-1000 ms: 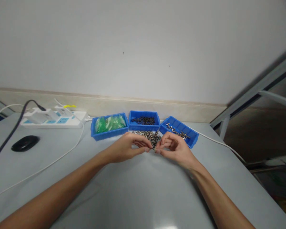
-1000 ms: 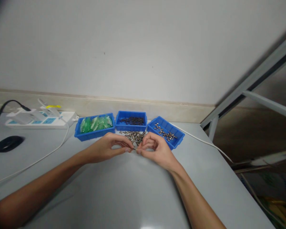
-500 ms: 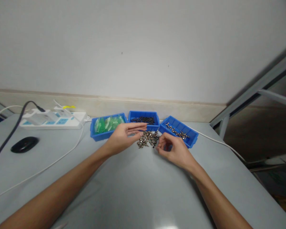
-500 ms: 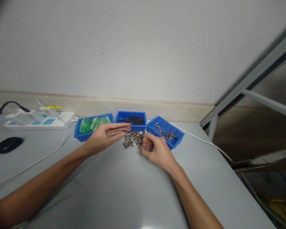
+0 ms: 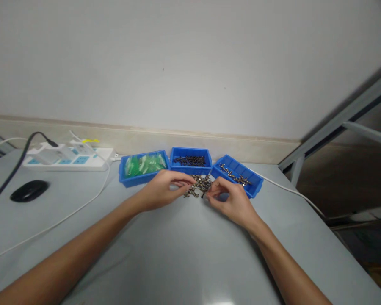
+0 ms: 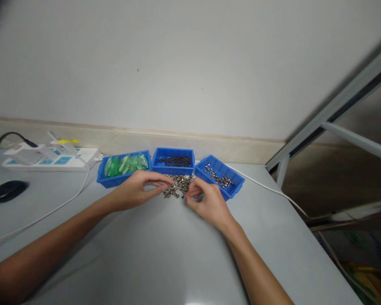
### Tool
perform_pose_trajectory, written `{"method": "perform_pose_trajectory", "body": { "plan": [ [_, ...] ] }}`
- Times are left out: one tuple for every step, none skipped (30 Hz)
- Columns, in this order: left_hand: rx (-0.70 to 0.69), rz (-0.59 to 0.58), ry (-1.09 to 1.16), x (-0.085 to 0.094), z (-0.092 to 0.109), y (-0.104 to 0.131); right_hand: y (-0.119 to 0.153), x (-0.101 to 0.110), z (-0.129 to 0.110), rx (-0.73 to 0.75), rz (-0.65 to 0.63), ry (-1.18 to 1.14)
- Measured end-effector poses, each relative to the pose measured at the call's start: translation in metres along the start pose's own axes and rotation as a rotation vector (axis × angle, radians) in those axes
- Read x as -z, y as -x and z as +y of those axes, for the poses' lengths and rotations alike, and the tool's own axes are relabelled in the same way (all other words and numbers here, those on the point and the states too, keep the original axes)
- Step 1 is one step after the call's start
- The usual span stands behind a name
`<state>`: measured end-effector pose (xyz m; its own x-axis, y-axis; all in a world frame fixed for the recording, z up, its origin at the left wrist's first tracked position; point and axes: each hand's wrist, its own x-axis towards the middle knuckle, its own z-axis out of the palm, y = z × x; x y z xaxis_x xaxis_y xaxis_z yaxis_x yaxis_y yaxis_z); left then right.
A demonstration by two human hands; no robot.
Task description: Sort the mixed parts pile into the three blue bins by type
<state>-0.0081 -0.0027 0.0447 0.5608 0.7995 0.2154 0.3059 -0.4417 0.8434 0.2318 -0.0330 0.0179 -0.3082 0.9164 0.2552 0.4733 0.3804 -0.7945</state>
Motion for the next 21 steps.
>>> {"method": "perform_pose_trajectory", "body": {
  "plan": [
    [-0.032,-0.011,-0.039,-0.0008,0.0001,0.0011,0.0002,0.0,-0.0002,-0.01,-0.003,-0.054],
    [-0.056,-0.024,-0.071,-0.0013,0.0003,0.0021,0.0004,-0.0001,-0.0004,-0.019,-0.01,-0.111],
    [-0.073,-0.039,-0.089,-0.0015,0.0009,0.003,0.0007,-0.0003,-0.0008,-0.027,-0.02,-0.17],
    [-0.082,-0.061,-0.092,-0.0015,0.0016,0.0037,0.0011,-0.0006,-0.0013,-0.034,-0.033,-0.226],
    [-0.088,-0.083,-0.083,-0.0013,0.0024,0.0042,0.0015,-0.0008,-0.0019,-0.037,-0.045,-0.273],
    [-0.09,-0.105,-0.066,-0.0011,0.0033,0.0045,0.0019,-0.0011,-0.0026,-0.039,-0.054,-0.311],
    [-0.091,-0.121,-0.045,-0.0008,0.0041,0.0046,0.0022,-0.0013,-0.0032,-0.039,-0.062,-0.341],
    [-0.088,-0.132,-0.023,-0.0007,0.0046,0.0047,0.0024,-0.0015,-0.0039,-0.039,-0.07,-0.364],
    [-0.083,-0.141,0.0,-0.0006,0.0049,0.0047,0.0024,-0.0018,-0.0044,-0.037,-0.074,-0.384],
    [-0.075,-0.147,0.024,-0.0007,0.005,0.0046,0.0024,-0.002,-0.0049,-0.036,-0.077,-0.401],
    [-0.063,-0.155,0.052,-0.001,0.0048,0.0045,0.0023,-0.0022,-0.0051,-0.035,-0.08,-0.418],
    [-0.05,-0.163,0.082,-0.0014,0.0045,0.0044,0.0021,-0.0023,-0.0052,-0.037,-0.08,-0.433],
    [-0.035,-0.169,0.114,-0.0018,0.004,0.0042,0.0018,-0.0024,-0.0051,-0.04,-0.08,-0.444],
    [-0.018,-0.17,0.141,-0.0024,0.0035,0.0039,0.0014,-0.0023,-0.0047,-0.044,-0.078,-0.449],
    [0.0,-0.166,0.164,-0.0031,0.0028,0.0035,0.001,-0.0021,-0.0043,-0.047,-0.069,-0.446],
    [0.019,-0.153,0.18,-0.0037,0.0022,0.0029,0.0005,-0.0017,-0.0037,-0.047,-0.053,-0.429],
    [0.039,-0.132,0.194,-0.0043,0.0015,0.0021,0.0001,-0.0011,-0.0032,-0.042,-0.028,-0.394],
    [0.061,-0.102,0.206,-0.0048,0.0009,0.0012,-0.0003,-0.0003,-0.0028,-0.032,0.003,-0.335],
    [0.083,-0.067,0.219,-0.0052,0.0003,0.0002,-0.0005,0.0005,-0.0026,-0.017,0.031,-0.257],
    [0.103,-0.029,0.234,-0.0052,-0.0001,-0.0009,-0.0006,0.0013,-0.0027,0.0,0.051,-0.16],
    [0.121,0.011,0.251,-0.0048,-0.0005,-0.0021,-0.0004,0.002,-0.003,0.017,0.06,-0.052]
  ]
}}
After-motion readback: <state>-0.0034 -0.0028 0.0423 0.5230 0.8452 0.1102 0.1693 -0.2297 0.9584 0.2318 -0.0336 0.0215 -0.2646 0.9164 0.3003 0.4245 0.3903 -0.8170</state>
